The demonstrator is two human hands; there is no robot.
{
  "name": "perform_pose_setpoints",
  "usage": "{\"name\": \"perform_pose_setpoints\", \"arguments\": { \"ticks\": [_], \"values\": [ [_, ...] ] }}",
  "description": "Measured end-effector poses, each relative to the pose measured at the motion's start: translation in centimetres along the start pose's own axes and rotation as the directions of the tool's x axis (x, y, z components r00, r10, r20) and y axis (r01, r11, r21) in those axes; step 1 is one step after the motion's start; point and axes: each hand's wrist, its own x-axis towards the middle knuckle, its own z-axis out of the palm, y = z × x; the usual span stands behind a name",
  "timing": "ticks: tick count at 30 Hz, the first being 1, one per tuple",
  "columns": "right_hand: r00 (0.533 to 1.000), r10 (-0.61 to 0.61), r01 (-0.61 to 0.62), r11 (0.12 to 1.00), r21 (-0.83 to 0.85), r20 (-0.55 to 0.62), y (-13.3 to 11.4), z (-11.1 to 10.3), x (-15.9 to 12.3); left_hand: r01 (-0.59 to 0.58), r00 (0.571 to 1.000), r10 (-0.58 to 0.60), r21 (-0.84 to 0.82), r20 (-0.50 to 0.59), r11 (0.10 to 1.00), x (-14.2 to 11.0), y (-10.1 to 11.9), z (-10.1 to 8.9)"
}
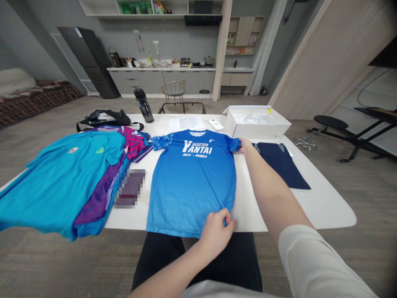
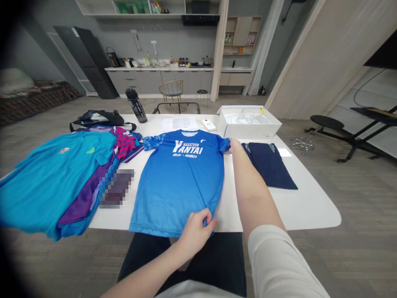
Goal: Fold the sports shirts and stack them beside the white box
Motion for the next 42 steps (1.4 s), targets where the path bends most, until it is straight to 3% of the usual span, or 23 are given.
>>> {"name": "perform_pose_setpoints", "arguments": {
  "ticks": [5,10,12,14,17,19,22,24,27,31,34,36,39,42],
  "values": [
    [1.000,-0.027,0.026,0.998,0.064,0.014,-1.3,2.5,1.0,0.028,0.991,-0.061,-0.256,-0.120,0.966,-0.1,-0.1,-3.1],
    [0.956,-0.204,0.173,0.972,0.159,0.211,-4.5,10.2,1.5,0.026,0.935,-0.193,-0.488,-0.296,0.872,-1.0,-0.5,-7.9],
    [0.925,-0.264,0.251,0.965,0.079,0.273,-5.0,14.1,1.3,0.094,0.912,-0.291,-0.544,-0.289,0.834,-1.3,-1.9,-9.0],
    [0.873,-0.321,0.379,0.920,-0.097,0.367,-4.2,17.6,0.6,0.218,0.907,-0.377,-0.561,-0.185,0.799,-1.6,-4.0,-9.4],
    [0.763,-0.310,0.581,0.715,-0.390,0.567,-0.5,20.4,-0.8,0.323,0.911,-0.396,-0.399,-0.115,0.858,-2.2,-6.9,-9.3],
    [0.727,-0.244,0.639,0.582,-0.503,0.641,2.7,20.4,-2.0,0.283,0.932,-0.322,-0.222,-0.167,0.933,-2.9,-7.6,-9.3],
    [0.723,-0.167,0.676,0.370,-0.637,0.670,6.3,18.3,-4.1,0.257,0.950,-0.247,0.028,-0.191,0.966,-3.8,-6.8,-9.8],
    [0.729,-0.160,0.684,0.206,-0.699,0.666,7.6,16.3,-5.7,0.284,0.953,-0.255,0.196,-0.161,0.939,-4.2,-6.1,-10.2],
    [0.749,-0.178,0.659,0.098,-0.746,0.638,8.4,13.7,-8.4,0.318,0.948,-0.290,0.433,-0.131,0.843,-4.4,-5.6,-10.4],
    [0.768,-0.182,0.632,0.059,-0.772,0.614,9.7,11.1,-12.6,0.315,0.949,-0.267,0.590,-0.170,0.743,-4.9,-5.9,-10.1],
    [0.753,-0.214,0.644,0.050,-0.763,0.622,10.5,9.9,-15.5,0.244,0.966,-0.136,0.592,-0.220,0.768,-5.4,-6.2,-10.4],
    [0.745,-0.233,0.650,0.045,-0.759,0.625,10.6,9.6,-17.1,0.232,0.952,-0.037,0.633,-0.305,0.739,-5.8,-6.4,-11.1],
    [0.730,-0.315,0.658,0.079,-0.749,0.607,10.1,10.6,-18.4,0.366,0.880,0.021,0.707,-0.474,0.606,-6.4,-7.2,-12.9],
    [0.707,-0.360,0.698,0.217,-0.683,0.609,9.3,13.6,-18.8,0.481,0.838,-0.023,0.719,-0.545,0.501,-6.7,-8.7,-14.6]
  ]
}}
